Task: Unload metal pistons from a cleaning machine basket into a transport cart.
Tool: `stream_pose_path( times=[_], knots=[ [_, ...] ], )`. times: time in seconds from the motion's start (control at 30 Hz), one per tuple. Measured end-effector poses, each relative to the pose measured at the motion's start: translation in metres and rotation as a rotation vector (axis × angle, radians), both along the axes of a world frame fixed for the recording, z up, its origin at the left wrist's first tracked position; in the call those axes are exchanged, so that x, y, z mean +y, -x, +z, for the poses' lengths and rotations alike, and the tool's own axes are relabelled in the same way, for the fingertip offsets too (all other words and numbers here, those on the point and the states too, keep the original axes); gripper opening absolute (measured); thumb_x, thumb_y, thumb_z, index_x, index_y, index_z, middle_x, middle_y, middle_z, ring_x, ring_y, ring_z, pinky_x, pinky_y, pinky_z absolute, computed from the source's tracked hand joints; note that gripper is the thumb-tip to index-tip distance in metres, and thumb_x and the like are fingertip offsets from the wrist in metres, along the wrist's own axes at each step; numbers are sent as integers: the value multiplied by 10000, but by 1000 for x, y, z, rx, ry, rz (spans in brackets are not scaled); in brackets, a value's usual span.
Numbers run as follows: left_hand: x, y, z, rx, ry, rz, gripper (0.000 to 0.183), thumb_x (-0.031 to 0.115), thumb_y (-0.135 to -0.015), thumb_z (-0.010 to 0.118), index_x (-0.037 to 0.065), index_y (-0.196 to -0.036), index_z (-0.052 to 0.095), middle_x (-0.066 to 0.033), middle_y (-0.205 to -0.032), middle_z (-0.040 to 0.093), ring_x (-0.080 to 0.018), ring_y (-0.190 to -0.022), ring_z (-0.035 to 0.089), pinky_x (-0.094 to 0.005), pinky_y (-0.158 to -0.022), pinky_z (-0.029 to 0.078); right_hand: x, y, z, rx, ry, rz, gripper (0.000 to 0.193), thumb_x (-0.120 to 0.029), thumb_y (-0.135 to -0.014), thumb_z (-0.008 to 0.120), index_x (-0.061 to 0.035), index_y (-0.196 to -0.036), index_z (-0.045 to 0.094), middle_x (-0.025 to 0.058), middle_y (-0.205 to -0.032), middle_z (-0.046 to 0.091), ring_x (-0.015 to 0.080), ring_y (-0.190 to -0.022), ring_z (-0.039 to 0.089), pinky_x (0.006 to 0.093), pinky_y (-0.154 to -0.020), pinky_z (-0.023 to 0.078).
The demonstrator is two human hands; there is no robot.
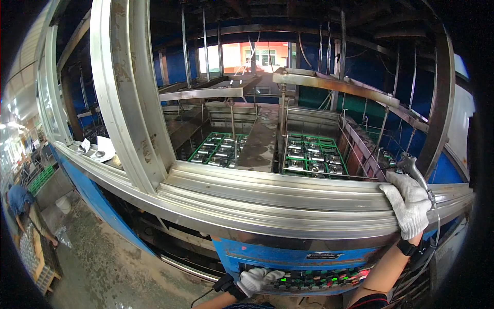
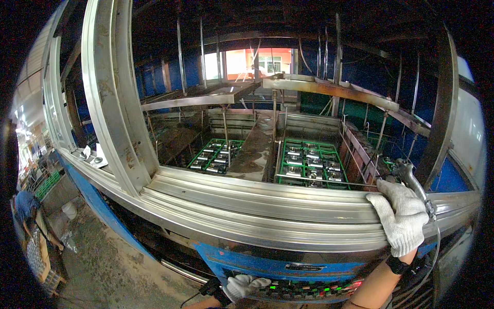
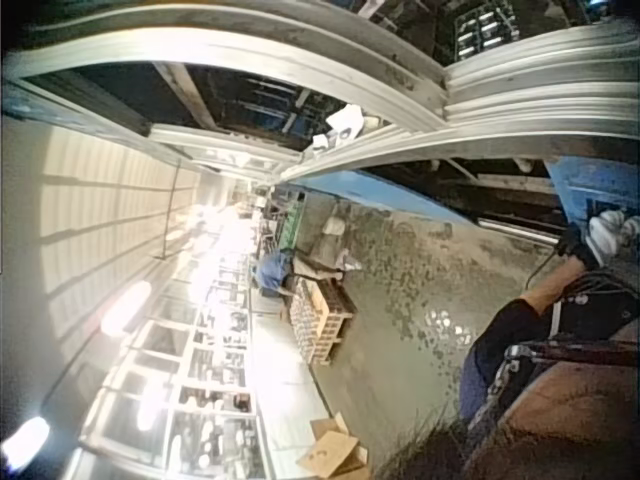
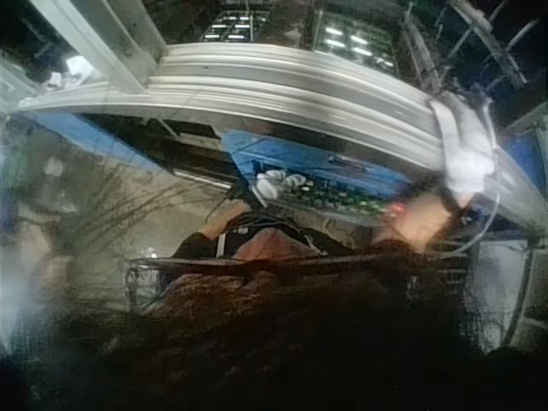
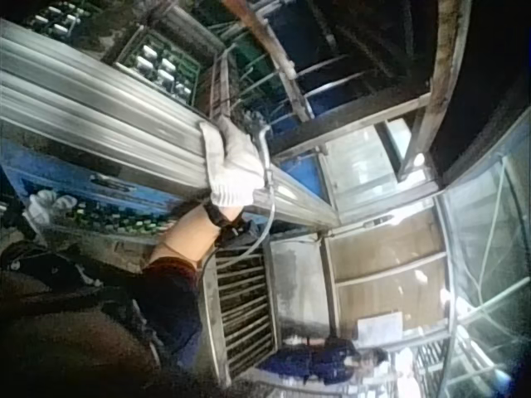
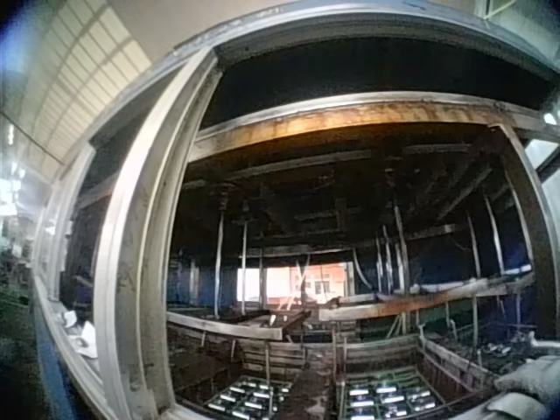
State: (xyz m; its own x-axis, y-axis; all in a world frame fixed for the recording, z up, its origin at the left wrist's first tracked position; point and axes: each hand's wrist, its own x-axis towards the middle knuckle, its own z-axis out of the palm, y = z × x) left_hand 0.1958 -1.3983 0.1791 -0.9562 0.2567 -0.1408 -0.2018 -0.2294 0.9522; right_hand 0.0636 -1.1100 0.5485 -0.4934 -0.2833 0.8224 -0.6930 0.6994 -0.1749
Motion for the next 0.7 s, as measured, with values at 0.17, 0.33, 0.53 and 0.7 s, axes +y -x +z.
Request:
stream_pose_path(
  times=[0.17,0.33,0.53,0.7],
  knots=[
    [-4,10,-39,224,179,9,262,6,-969,418,-74,-1166,570,-126,-1203,620,-171,-1117,577,-218,-940,457,-2,-1,2,-17,-6,-13,322,-264,-769,741,-21,-975,695,162,-946,693,309,-920,659,380,-875,487],
    [2,-3,17,-65,-29,60,276,18,-975,409,-65,-1191,558,-114,-1182,626,-172,-1088,589,-209,-920,458,-4,1,-4,33,-5,-14,303,-234,-772,736,-21,-984,695,158,-977,692,309,-972,654,385,-927,473],
    [-20,0,-20,39,259,37,278,121,-996,435,-52,-1149,590,-71,-1023,649,-180,-891,605,-233,-839,486,-6,-27,-14,203,7,-63,227,-134,-792,687,-29,-993,695,154,-996,688,329,-995,647,418,-978,451],
    [15,-12,91,-70,396,80,210,161,-967,539,14,-1057,658,-49,-895,664,-172,-807,593,-275,-731,482,9,-37,-48,320,-106,-280,427,-66,-706,662,-5,-1127,625,179,-1126,631,368,-1141,564,515,-1060,364]
  ],
)
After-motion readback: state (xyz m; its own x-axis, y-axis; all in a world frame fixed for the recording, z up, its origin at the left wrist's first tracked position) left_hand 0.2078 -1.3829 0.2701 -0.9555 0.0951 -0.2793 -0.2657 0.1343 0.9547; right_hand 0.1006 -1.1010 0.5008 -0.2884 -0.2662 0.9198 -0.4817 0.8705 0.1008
